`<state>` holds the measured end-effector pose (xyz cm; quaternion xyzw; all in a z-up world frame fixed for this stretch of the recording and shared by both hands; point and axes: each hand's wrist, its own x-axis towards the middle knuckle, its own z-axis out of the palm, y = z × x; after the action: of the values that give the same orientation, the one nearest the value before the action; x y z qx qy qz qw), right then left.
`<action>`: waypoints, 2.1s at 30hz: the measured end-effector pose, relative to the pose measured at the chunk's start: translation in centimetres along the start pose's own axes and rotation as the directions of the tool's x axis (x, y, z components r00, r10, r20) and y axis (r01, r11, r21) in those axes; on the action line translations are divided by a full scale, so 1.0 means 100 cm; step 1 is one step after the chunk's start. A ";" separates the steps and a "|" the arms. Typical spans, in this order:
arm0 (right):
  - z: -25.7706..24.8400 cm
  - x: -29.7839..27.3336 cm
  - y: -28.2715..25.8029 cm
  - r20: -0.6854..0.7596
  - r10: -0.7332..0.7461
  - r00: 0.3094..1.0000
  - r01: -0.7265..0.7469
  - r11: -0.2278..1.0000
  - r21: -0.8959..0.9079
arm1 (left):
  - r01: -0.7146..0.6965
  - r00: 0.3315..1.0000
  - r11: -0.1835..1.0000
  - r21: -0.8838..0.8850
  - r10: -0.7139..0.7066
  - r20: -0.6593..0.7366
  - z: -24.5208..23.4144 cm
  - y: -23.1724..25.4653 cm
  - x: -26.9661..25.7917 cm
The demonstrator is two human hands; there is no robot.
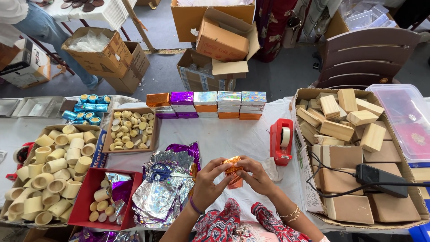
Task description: The person wraps small wooden boxes in shiny metallic foil sheets. They fold the foil around each box, then use a tape dispenser to apply clear tape to seal the edges. The wrapped boxes are placed in a row on the table.
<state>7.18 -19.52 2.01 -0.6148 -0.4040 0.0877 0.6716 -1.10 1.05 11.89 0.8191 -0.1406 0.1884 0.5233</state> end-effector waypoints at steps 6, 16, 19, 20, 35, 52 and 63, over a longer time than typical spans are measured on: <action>-0.007 -0.008 0.031 -0.022 0.122 0.992 -0.119 0.988 0.098 | -0.063 0.997 0.996 0.070 0.066 -0.036 0.015 -0.021 0.003; -0.035 -0.004 0.028 -0.483 0.216 0.849 -0.293 0.952 -0.089 | -0.166 0.981 0.944 0.286 0.188 -0.054 0.021 -0.051 0.017; -0.068 -0.030 0.060 -0.795 0.120 0.595 -0.509 0.821 -0.257 | -0.211 0.966 0.920 0.330 0.248 -0.072 0.017 -0.056 0.021; -0.079 -0.039 0.066 -0.838 0.113 0.533 -0.609 0.739 -0.288 | -0.232 0.961 0.908 0.348 0.269 -0.063 0.016 -0.058 0.021; -0.148 -0.100 0.146 -0.879 0.219 0.424 -0.823 0.499 -0.273 | -0.256 0.926 0.875 0.411 0.345 -0.156 0.014 -0.072 0.022; -0.138 -0.118 0.154 -0.791 0.569 0.225 -0.426 0.788 0.445 | -0.233 0.939 0.924 0.304 0.295 -0.178 0.023 -0.064 0.017; -0.108 -0.115 0.154 -0.870 0.456 0.188 -0.194 0.885 0.422 | -0.244 0.940 0.919 0.310 0.302 -0.156 0.029 -0.061 0.016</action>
<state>12.51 -31.24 -15.90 -0.5346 0.2356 -0.1151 0.8034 3.37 0.90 6.66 0.8350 -0.1716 0.3598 0.3794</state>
